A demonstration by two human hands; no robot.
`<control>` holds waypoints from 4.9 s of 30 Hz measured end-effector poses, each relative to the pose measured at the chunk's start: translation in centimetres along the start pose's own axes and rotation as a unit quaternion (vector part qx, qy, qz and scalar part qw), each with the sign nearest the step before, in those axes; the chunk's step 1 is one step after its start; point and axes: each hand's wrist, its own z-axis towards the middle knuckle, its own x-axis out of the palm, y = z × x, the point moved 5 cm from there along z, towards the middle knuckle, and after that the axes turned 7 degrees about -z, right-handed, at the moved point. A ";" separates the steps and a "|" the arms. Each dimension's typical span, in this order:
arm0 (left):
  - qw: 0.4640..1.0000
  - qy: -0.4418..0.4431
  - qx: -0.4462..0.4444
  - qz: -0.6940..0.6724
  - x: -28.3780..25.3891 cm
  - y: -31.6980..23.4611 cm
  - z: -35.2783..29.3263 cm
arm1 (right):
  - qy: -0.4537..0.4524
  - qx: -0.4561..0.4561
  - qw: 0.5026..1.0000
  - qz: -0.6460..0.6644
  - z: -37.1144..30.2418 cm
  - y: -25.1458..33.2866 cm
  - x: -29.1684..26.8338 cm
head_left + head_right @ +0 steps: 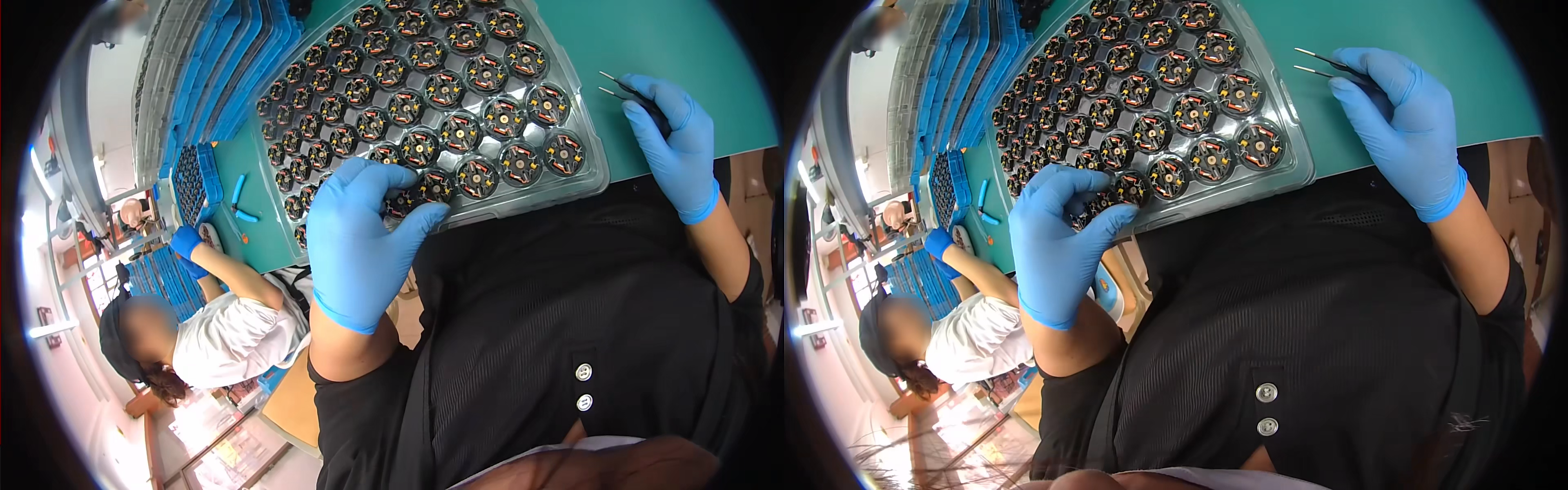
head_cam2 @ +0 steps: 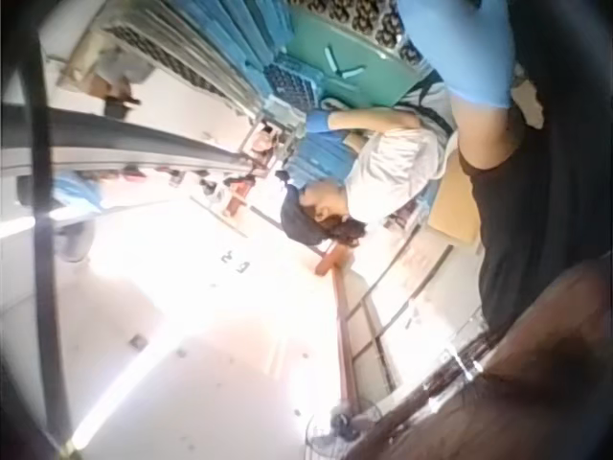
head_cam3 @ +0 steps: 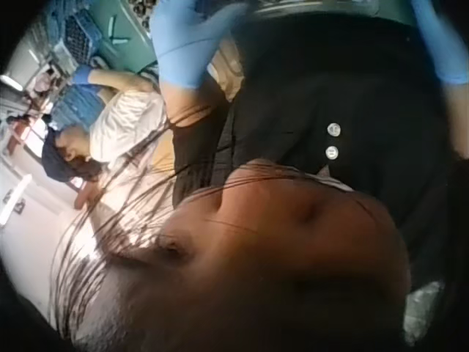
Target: Inspecting and arranging small electronic components into trays using tweezers.
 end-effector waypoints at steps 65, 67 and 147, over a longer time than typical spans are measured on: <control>0.831 0.011 -0.117 -0.544 2.1 1.1 -0.7 | -0.014 -0.025 1.000 -0.010 0.0 0.4 -0.2; 0.849 0.002 -0.113 -0.517 2.0 0.8 -0.3 | -0.015 -0.011 1.000 0.021 0.0 0.3 -0.1; 0.998 -0.052 0.020 -0.005 0.8 2.0 1.6 | -0.078 0.134 0.972 0.176 -0.5 -7.7 -4.6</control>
